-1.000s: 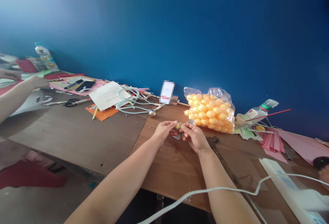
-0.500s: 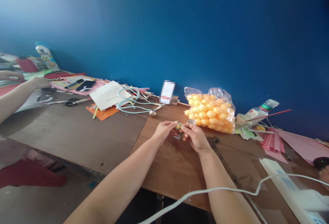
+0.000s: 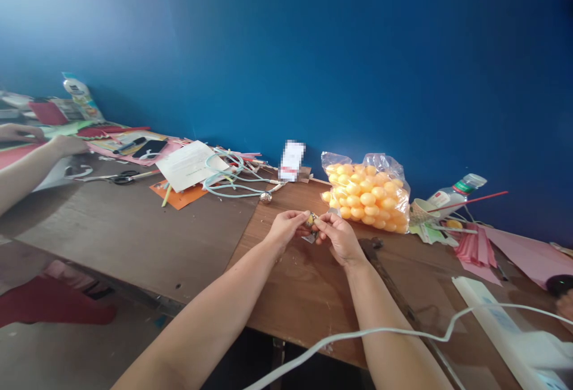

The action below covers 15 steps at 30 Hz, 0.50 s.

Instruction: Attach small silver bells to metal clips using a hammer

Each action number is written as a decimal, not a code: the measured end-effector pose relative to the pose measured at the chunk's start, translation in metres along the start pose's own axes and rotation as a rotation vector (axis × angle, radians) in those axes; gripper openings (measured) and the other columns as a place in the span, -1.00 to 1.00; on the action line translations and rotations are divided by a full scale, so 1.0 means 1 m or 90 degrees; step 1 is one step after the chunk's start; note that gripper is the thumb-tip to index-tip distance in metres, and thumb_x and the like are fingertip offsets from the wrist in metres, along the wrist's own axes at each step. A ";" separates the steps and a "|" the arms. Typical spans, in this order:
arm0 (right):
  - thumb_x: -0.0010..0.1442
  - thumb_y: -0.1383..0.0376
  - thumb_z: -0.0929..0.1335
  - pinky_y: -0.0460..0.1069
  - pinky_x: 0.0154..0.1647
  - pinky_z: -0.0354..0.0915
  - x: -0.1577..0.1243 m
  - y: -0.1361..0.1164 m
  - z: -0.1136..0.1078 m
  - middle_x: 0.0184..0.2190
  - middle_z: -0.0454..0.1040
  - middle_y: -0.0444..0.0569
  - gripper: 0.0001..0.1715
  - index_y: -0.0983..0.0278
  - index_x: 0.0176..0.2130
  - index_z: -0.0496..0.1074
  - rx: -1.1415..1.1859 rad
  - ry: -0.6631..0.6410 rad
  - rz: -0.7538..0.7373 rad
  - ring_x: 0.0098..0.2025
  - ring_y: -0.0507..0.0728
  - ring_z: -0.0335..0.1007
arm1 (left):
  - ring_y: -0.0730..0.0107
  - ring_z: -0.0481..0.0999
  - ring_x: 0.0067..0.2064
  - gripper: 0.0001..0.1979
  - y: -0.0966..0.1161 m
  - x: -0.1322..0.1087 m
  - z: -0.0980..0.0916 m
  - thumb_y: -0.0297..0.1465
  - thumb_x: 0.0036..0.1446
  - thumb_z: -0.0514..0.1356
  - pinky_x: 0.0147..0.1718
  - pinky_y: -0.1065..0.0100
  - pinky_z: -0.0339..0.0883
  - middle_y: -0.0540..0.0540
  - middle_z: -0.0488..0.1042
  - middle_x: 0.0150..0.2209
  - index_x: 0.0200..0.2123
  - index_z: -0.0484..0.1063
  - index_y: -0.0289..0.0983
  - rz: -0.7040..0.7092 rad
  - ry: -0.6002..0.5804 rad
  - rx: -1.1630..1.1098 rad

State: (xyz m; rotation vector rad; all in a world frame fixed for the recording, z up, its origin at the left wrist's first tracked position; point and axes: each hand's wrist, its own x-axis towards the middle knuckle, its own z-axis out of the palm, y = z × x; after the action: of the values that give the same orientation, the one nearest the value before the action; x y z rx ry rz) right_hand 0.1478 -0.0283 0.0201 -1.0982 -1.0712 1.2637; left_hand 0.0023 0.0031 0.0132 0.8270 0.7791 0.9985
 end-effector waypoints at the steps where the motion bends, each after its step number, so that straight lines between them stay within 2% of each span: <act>1: -0.11 0.12 0.52 -0.11 -0.59 0.28 0.000 0.000 0.000 -0.54 0.46 -0.14 -0.65 0.27 -0.42 0.39 -0.006 0.001 -0.005 -0.62 -0.06 0.19 | 0.49 0.50 -0.52 -0.73 0.000 0.000 0.000 -0.28 -0.01 0.32 -0.46 0.49 0.42 -0.16 0.55 -0.48 -0.36 0.51 -0.41 0.001 0.002 -0.002; 15: -0.13 0.09 0.52 -0.10 -0.62 0.26 0.001 0.001 0.002 -0.55 0.46 -0.13 -0.61 0.27 -0.44 0.37 -0.025 0.014 -0.010 -0.63 -0.06 0.18 | 0.47 0.52 -0.49 -0.71 -0.002 -0.001 0.001 -0.26 0.00 0.32 -0.45 0.50 0.41 -0.18 0.54 -0.49 -0.38 0.50 -0.43 0.023 -0.001 -0.013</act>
State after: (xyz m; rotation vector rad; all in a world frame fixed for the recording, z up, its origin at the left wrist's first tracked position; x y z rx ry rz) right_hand 0.1454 -0.0273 0.0191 -1.1287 -1.0904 1.2195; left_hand 0.0034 0.0018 0.0122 0.8263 0.7537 1.0365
